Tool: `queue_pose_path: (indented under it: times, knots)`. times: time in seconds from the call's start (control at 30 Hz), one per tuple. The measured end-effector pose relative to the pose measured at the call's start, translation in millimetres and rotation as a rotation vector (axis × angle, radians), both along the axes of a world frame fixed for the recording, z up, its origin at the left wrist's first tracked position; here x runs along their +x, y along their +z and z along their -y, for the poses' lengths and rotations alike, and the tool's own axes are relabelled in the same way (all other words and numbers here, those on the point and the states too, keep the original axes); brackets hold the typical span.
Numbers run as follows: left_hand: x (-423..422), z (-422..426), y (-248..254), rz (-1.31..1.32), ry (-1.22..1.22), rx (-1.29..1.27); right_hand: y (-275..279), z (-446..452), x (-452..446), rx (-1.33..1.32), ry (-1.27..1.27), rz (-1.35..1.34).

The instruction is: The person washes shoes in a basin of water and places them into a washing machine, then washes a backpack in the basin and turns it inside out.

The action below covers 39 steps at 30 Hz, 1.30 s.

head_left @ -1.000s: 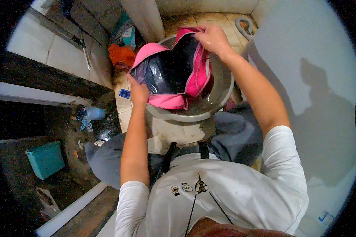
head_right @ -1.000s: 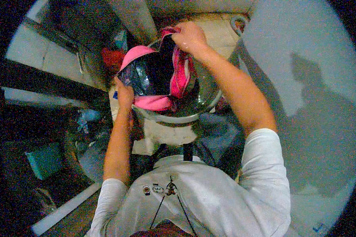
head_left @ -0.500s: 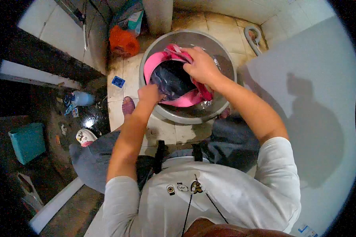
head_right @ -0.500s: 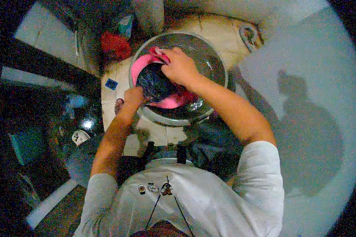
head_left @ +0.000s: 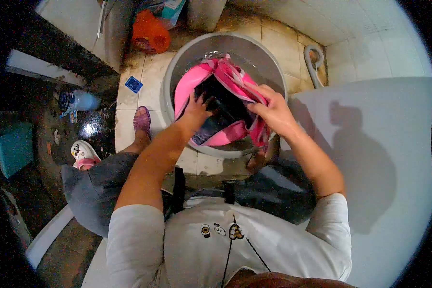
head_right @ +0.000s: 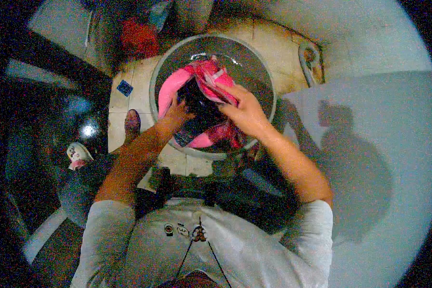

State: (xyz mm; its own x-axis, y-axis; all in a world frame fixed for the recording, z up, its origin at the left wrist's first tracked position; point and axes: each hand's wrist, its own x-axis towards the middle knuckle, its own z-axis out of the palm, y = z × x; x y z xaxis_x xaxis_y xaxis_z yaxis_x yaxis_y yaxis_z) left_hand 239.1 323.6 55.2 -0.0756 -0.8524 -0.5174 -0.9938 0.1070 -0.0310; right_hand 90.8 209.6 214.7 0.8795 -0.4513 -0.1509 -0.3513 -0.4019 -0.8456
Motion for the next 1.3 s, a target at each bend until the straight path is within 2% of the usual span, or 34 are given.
queue_pose_path:
  times: [0.03, 0.13, 0.17, 0.23, 0.33, 0.4, 0.47, 0.53, 0.57, 0.67, 0.7, 0.8, 0.87, 0.97, 1.13, 1.17, 1.3]
  knots:
    - [-1.0, 4.3, -1.2, -0.014, 0.006, 0.129, -2.1, 1.9, -2.9, -0.024, -0.002, 0.019]
    - [-10.3, 6.6, -15.4, -0.154, 0.110, 0.180, -6.8, 4.8, -7.9, 0.038, 0.011, -0.012]
    - [-13.3, 6.6, -40.9, -0.165, 0.110, 0.188, -6.2, 3.1, -5.1, 0.099, 0.000, -0.024]
    - [-27.1, 3.1, -112.4, -0.235, 0.152, -0.135, -16.1, 3.4, -5.0, 0.107, 0.001, -0.074]
    - [-38.0, 22.4, -175.8, -0.313, 0.230, -0.266, -20.4, 0.0, -4.8, 0.117, 0.022, -0.088]
    - [-39.9, 36.7, -202.5, -0.328, 0.283, -0.287, -24.1, 5.0, -0.5, 0.311, -0.049, -0.144]
    - [-43.1, 43.4, -232.9, -0.337, 0.326, -0.276, -47.2, 2.6, -1.0, 0.294, 0.000, -0.102]
    - [-46.0, 45.3, -253.8, -0.349, 0.361, -0.250, -59.8, 0.5, 3.2, 0.599, -0.142, -0.069]
    - [-46.9, 44.2, -263.9, -0.355, 0.377, -0.237, -65.3, 2.2, 6.4, 0.661, -0.178, -0.097]
    - [-48.4, 41.9, -281.8, -0.378, 0.411, -0.200, -96.0, 13.2, 13.2, 0.803, -0.237, -0.136]
    - [-47.7, 42.3, -288.1, -0.381, 0.421, -0.191, -107.4, 15.8, 13.6, 0.727, -0.249, -0.108]
    - [-44.2, 48.4, -299.0, -0.388, 0.444, -0.161, -162.8, 38.7, -2.3, 0.758, -0.284, -0.110]
    - [-44.7, 50.2, -303.6, -0.390, 0.457, -0.145, -192.4, 49.1, -7.8, 0.824, -0.470, -0.067]
    - [-43.1, 48.3, -309.4, -0.397, 0.473, -0.113, -224.9, 64.8, -2.5, 0.901, -0.533, -0.060]
    - [-45.9, 41.6, -317.4, -0.387, 0.479, -0.080, -279.4, 61.2, -4.9, 0.713, -0.524, -0.094]
    - [-45.6, 40.5, -320.0, -0.378, 0.473, -0.075, -307.0, 66.8, -16.9, 0.695, -0.469, -0.071]
    - [-46.0, 36.6, -329.9, -0.362, 0.460, -0.058, -313.7, 60.6, -8.2, 0.631, -0.511, -0.060]
